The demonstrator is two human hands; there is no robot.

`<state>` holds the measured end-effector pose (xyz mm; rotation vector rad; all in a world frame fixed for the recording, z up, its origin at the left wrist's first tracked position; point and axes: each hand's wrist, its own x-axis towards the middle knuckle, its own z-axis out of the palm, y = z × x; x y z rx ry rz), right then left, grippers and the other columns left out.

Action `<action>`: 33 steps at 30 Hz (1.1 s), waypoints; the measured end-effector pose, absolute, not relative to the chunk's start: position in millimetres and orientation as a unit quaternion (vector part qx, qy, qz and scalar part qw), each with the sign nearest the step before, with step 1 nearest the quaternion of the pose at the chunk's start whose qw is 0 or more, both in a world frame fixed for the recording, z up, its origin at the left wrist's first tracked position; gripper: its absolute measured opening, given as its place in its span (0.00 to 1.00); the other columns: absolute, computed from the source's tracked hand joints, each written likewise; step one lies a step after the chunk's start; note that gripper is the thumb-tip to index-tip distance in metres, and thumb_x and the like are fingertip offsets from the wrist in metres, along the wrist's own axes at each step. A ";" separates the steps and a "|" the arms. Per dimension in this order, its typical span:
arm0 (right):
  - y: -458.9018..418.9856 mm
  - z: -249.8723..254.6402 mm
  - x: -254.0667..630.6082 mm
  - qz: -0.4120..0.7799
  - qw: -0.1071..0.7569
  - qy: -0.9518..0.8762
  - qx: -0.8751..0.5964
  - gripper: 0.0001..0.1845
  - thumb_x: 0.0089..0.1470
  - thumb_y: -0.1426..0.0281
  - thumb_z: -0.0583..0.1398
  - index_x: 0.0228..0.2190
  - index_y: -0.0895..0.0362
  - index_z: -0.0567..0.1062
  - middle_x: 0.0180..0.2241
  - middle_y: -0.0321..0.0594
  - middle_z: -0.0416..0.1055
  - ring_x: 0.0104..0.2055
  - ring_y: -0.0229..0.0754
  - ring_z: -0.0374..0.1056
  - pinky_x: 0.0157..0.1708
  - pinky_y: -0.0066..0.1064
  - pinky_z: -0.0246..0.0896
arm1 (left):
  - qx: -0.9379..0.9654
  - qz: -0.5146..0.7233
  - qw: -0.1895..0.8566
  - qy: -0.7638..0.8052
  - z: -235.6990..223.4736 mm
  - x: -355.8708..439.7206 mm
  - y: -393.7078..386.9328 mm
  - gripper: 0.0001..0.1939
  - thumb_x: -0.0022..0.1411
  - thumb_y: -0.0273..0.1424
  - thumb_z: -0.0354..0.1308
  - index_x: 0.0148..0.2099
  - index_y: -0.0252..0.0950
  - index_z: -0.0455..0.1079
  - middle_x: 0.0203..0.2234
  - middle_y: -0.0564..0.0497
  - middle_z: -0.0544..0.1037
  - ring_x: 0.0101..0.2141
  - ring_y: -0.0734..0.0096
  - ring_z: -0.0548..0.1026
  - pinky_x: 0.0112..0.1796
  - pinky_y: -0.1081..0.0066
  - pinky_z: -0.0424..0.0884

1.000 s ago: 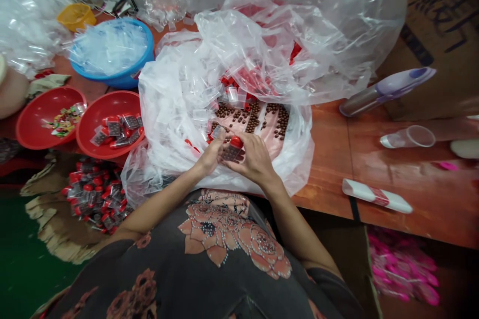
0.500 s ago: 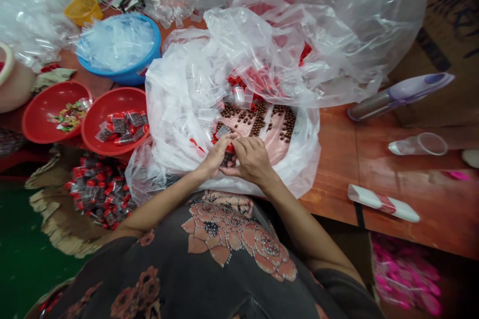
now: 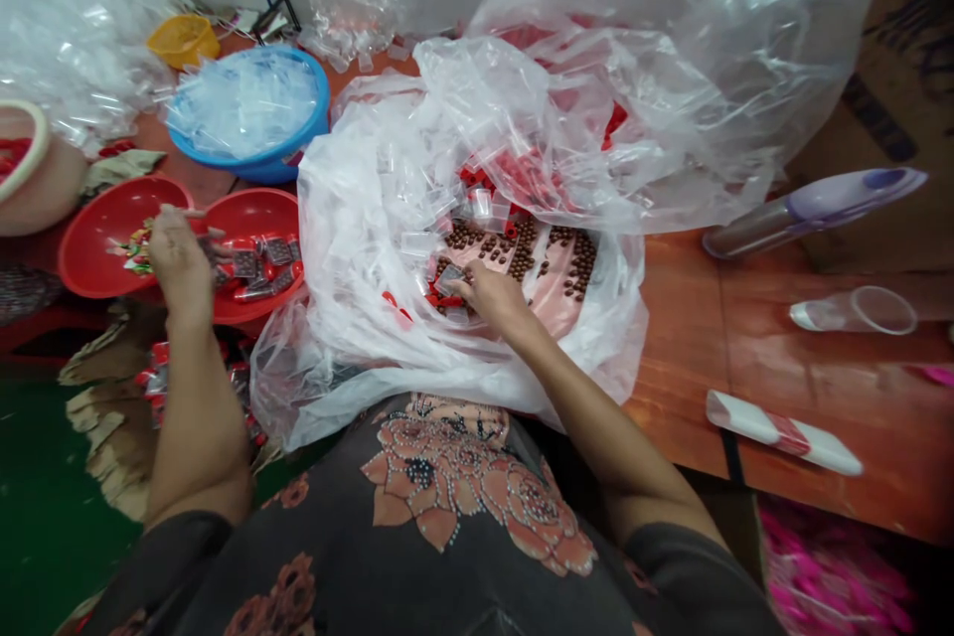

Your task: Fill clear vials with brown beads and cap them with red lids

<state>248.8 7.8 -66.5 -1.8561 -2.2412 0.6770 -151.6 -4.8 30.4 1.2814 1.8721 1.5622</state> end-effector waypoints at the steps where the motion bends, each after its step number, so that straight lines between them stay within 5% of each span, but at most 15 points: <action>1: 9.8 -66.4 240.3 0.226 0.067 -0.740 -0.630 0.30 0.59 0.45 0.55 0.48 0.57 0.73 0.38 0.53 0.79 0.40 0.56 0.75 0.37 0.41 0.66 | 0.476 0.528 0.216 0.669 27.8 -160.4 -4.4 0.20 0.76 0.43 0.40 0.39 0.38 0.66 0.18 0.57 0.73 0.33 0.73 0.77 0.28 0.73 0.54; 3: 11.6 -66.3 225.3 0.228 0.061 -0.739 -0.631 0.33 0.60 0.45 0.55 0.53 0.58 0.69 0.41 0.56 0.78 0.43 0.58 0.75 0.39 0.42 0.66 | 0.524 0.474 0.223 0.671 22.2 -167.5 -2.9 0.22 0.74 0.44 0.40 0.34 0.37 0.64 0.19 0.52 0.71 0.44 0.63 0.77 0.31 0.69 0.53; 5: 12.1 -66.5 216.4 0.233 0.064 -0.743 -0.624 0.29 0.61 0.50 0.56 0.55 0.57 0.67 0.46 0.55 0.77 0.45 0.57 0.75 0.41 0.41 0.66 | 0.561 0.449 0.122 0.685 17.6 -161.8 1.1 0.18 0.71 0.44 0.45 0.37 0.37 0.67 0.28 0.50 0.74 0.54 0.56 0.71 0.36 0.64 0.58; 9: 14.1 -66.1 224.9 0.274 0.091 -0.725 -0.626 0.29 0.57 0.60 0.61 0.57 0.55 0.65 0.51 0.50 0.74 0.46 0.52 0.74 0.42 0.37 0.65 | 0.584 0.420 -0.071 0.691 14.6 -110.7 9.6 0.15 0.69 0.38 0.52 0.53 0.38 0.70 0.47 0.48 0.75 0.51 0.60 0.71 0.53 0.53 0.67; 13: 20.0 -61.5 261.9 0.226 0.102 -0.702 -0.667 0.25 0.58 0.62 0.59 0.54 0.57 0.68 0.48 0.49 0.75 0.46 0.50 0.72 0.43 0.36 0.64 | 0.718 0.400 0.106 0.560 9.4 -15.4 -0.1 0.12 0.72 0.34 0.52 0.51 0.37 0.72 0.44 0.51 0.79 0.44 0.70 0.76 0.47 0.64 0.73; 17: 27.2 -55.6 292.9 0.101 0.017 -0.728 -0.678 0.17 0.61 0.69 0.55 0.48 0.63 0.74 0.49 0.57 0.73 0.49 0.55 0.70 0.47 0.40 0.61 | 0.853 0.254 0.268 0.368 -20.4 69.4 -17.2 0.12 0.72 0.31 0.51 0.52 0.36 0.72 0.47 0.45 0.79 0.48 0.65 0.76 0.50 0.62 0.72; 24: 49.6 -61.1 286.5 0.072 -0.042 -0.775 -0.627 0.19 0.62 0.73 0.53 0.52 0.64 0.73 0.47 0.57 0.73 0.50 0.54 0.66 0.50 0.40 0.58 | 0.897 0.086 0.289 0.324 -69.4 100.3 -30.6 0.16 0.71 0.39 0.52 0.46 0.32 0.75 0.39 0.41 0.79 0.43 0.59 0.75 0.49 0.58 0.68; 33: 82.3 -82.0 254.8 0.130 0.053 -0.822 -0.552 0.17 0.58 0.73 0.57 0.49 0.61 0.76 0.48 0.53 0.73 0.49 0.52 0.67 0.52 0.40 0.60 | 0.901 0.097 0.246 0.345 -79.9 100.9 -36.7 0.14 0.70 0.37 0.54 0.47 0.34 0.75 0.40 0.42 0.79 0.44 0.60 0.74 0.50 0.61 0.66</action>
